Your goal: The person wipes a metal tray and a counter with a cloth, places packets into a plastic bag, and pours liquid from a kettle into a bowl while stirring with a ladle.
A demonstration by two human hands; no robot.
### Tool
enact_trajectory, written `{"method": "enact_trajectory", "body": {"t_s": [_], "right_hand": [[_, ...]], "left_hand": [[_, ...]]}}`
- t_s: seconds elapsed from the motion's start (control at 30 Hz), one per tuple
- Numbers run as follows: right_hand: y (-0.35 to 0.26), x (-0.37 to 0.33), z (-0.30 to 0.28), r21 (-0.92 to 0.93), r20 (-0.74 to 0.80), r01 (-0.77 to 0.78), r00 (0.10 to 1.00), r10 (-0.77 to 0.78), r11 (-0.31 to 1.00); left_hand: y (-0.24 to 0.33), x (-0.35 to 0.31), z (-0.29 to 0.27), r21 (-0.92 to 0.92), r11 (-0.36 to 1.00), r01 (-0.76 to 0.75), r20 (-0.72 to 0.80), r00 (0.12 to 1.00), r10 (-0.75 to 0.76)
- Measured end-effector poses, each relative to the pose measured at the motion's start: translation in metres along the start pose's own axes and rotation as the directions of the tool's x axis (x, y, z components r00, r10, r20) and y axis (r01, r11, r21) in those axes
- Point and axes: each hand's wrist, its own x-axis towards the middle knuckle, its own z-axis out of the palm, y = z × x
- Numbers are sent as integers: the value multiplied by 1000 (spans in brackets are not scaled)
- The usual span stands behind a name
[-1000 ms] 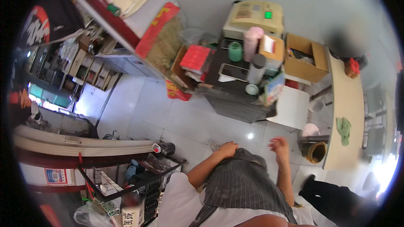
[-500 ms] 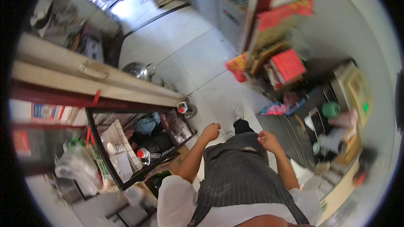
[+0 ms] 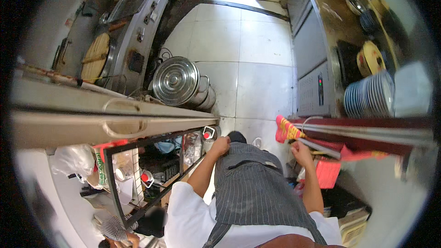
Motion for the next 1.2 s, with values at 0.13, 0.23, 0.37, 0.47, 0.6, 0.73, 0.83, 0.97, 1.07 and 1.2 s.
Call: {"method": "enact_trajectory", "body": {"t_s": [0.13, 0.23, 0.37, 0.47, 0.6, 0.73, 0.83, 0.97, 1.07, 1.2], "right_hand": [[-79, 159, -63, -106, 28, 139, 990, -137, 985], [-133, 263, -79, -49, 34, 198, 980, -197, 979], [-106, 378, -57, 239, 101, 12, 994, -37, 971], [-57, 413, -34, 171, 111, -277, 959, 261, 946], [11, 423, -19, -104, 343, -515, 784, 517, 851], [-10, 466, -27, -228, 505, -579, 617, 603, 783], [-36, 554, -37, -361, 566, -428, 605, 560, 828], [-107, 752, -59, -576, 529, 147, 817, 231, 804], [-225, 907, -123, -63, 101, -176, 978, 182, 982], [-348, 1031, -219, 493, -10, -98, 993, 118, 864]], "left_hand": [[-6, 63, -12, -111, 993, 42, -87, 995, -52], [-2, 128, -46, -191, 968, 162, -16, 986, -168], [12, 243, -165, -144, 977, 159, -7, 987, -161], [4, 342, -261, -75, 996, 49, -36, 998, -52], [35, 454, -405, -54, 993, -104, -313, 946, 82], [45, 554, -489, -97, 970, -221, -397, 903, 166], [17, 619, -506, -97, 995, -38, -189, 982, 19], [-39, 676, -500, 127, 983, 132, 19, 991, -136], [-103, 692, -507, -232, 963, 138, 23, 990, -136], [-90, 743, -563, -518, 760, 394, -29, 879, -475]]}}
